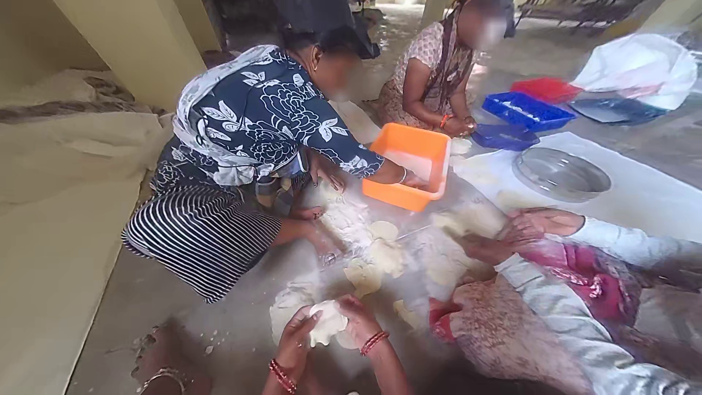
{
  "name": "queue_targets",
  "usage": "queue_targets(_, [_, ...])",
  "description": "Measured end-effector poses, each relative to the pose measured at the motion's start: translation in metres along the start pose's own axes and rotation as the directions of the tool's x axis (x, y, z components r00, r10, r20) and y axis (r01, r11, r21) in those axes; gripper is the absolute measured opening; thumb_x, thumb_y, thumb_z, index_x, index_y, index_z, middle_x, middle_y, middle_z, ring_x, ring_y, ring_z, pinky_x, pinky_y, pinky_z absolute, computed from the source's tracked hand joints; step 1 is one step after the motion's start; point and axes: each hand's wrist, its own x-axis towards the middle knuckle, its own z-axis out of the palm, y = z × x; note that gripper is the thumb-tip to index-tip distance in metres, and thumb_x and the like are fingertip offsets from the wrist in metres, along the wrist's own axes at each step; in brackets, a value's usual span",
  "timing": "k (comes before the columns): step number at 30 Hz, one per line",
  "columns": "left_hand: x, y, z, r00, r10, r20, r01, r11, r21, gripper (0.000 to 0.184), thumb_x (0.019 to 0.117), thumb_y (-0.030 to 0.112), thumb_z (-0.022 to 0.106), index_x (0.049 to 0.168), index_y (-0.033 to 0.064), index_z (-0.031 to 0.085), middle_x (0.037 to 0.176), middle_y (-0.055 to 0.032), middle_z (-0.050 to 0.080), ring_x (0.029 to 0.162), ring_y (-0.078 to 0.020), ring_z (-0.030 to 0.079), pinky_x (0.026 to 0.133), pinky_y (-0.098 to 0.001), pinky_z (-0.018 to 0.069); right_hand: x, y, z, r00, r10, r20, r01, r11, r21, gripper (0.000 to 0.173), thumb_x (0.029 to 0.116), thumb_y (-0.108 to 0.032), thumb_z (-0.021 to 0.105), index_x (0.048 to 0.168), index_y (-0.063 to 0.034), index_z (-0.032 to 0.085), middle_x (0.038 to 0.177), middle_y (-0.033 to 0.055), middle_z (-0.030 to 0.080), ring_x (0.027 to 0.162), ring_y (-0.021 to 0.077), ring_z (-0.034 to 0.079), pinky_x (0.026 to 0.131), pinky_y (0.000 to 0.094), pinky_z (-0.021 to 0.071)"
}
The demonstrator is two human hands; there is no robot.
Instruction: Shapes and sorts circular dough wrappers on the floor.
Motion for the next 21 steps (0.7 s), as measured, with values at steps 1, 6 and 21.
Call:
queue_targets(1, [0.0,0.001,0.0,1.0,-0.008,0.001,0.008,1.0,-0.005,0.018,0.0962,0.001,0.057,0.112,-0.0008,0.064,0.094,-0.0061,0.074,0.081,-0.0111,0.071,0.072,-0.028,0.0601,-0.001,0.0,0.001,1.0,-0.001,0.003,0.001,1.0,0.02,0.012,0.098,-0.001,0.062,0.11,0.0007,0.059,0.097,0.0082,0.067,0.088,0.0167,0.067,0.081,0.0369,0.0586])
queue_targets(6, [-0.001,0.006,-0.001,0.999,-0.043,0.016,0.043,0.999,-0.001,0.018,0.0981,0.007,0.056,0.113,0.0025,0.064,0.088,-0.0044,0.073,0.071,-0.0083,0.069,0.061,-0.0238,0.0574,-0.003,0.0,-0.002,0.996,0.001,0.089,-0.009,0.996,0.09,0.014,0.0943,0.007,0.059,0.101,-0.0044,0.055,0.089,0.0039,0.066,0.081,0.0136,0.066,0.079,0.0337,0.0579])
queue_targets(21, [0.014,0.006,-0.007,0.98,0.135,0.148,-0.192,0.839,0.51,0.017,0.0897,0.01,0.071,0.103,-0.0017,0.072,0.09,-0.0045,0.073,0.08,-0.0075,0.069,0.078,-0.029,0.0588,-0.013,-0.054,-0.025,0.99,-0.042,0.131,0.128,0.628,-0.768,0.022,0.0905,-0.006,0.074,0.111,0.0039,0.073,0.107,0.016,0.072,0.098,0.019,0.068,0.093,0.036,0.0546])
